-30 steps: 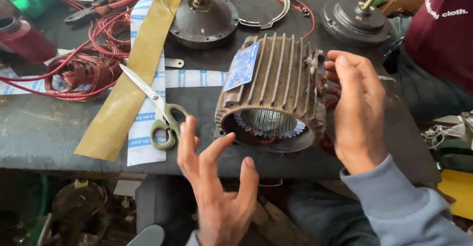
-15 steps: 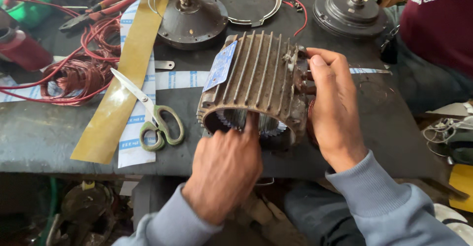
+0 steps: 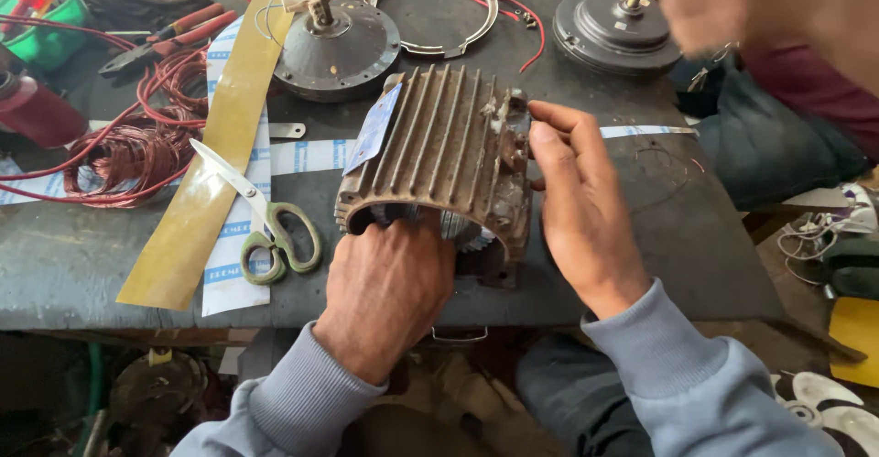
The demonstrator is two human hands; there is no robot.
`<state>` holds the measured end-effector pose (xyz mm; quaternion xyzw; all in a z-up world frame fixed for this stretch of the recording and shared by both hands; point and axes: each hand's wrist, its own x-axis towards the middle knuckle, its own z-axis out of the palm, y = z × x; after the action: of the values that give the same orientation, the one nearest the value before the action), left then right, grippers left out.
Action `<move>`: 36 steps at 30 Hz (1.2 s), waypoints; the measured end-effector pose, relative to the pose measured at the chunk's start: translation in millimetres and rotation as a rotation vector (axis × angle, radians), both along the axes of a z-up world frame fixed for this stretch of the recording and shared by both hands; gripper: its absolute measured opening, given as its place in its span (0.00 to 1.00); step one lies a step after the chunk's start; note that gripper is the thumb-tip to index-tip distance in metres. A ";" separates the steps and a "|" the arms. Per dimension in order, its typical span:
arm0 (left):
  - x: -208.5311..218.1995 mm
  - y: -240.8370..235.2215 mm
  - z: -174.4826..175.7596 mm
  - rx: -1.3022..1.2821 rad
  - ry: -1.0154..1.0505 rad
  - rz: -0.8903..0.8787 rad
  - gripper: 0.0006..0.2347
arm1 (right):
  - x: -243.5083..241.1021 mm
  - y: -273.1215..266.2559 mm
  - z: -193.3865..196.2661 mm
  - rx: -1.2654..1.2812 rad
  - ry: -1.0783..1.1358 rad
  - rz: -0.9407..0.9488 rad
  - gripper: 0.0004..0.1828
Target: The person cuts a strip of insulating tape with scissors and places it inside the slots of a motor stator. They then insert a copper wire coil into the stator and secure it with another piece of tape. The person repeats this process for additional slots.
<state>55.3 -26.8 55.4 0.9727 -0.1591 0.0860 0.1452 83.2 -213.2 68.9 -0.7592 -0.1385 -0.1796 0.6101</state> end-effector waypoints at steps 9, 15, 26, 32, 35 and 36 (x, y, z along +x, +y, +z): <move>-41.2 7.9 4.6 -0.378 -0.140 0.117 0.18 | 25.4 -10.8 -13.9 -0.012 0.097 -0.090 0.28; -62.7 -26.8 -11.1 -1.095 -0.304 0.179 0.30 | 41.5 10.7 2.4 0.535 0.520 0.065 0.32; 7.9 -9.4 13.9 -1.348 -0.086 0.329 0.38 | -1.2 4.8 -5.8 0.080 0.167 -0.105 0.24; 82.3 99.1 49.6 -1.313 0.676 -0.139 0.34 | 174.8 -260.4 31.9 -0.058 0.941 0.431 0.25; 115.0 97.9 54.0 -1.253 0.847 -0.610 0.36 | 256.6 -340.2 -12.1 -0.204 1.213 0.581 0.32; 128.3 95.5 55.4 -1.218 0.923 -0.656 0.36 | 259.9 -333.2 -12.3 -0.265 1.222 0.529 0.32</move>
<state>183.6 68.7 110.8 0.5657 -0.2846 -0.2970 0.7147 343.1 -546.4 56.6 -0.7334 0.0290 0.4555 0.5038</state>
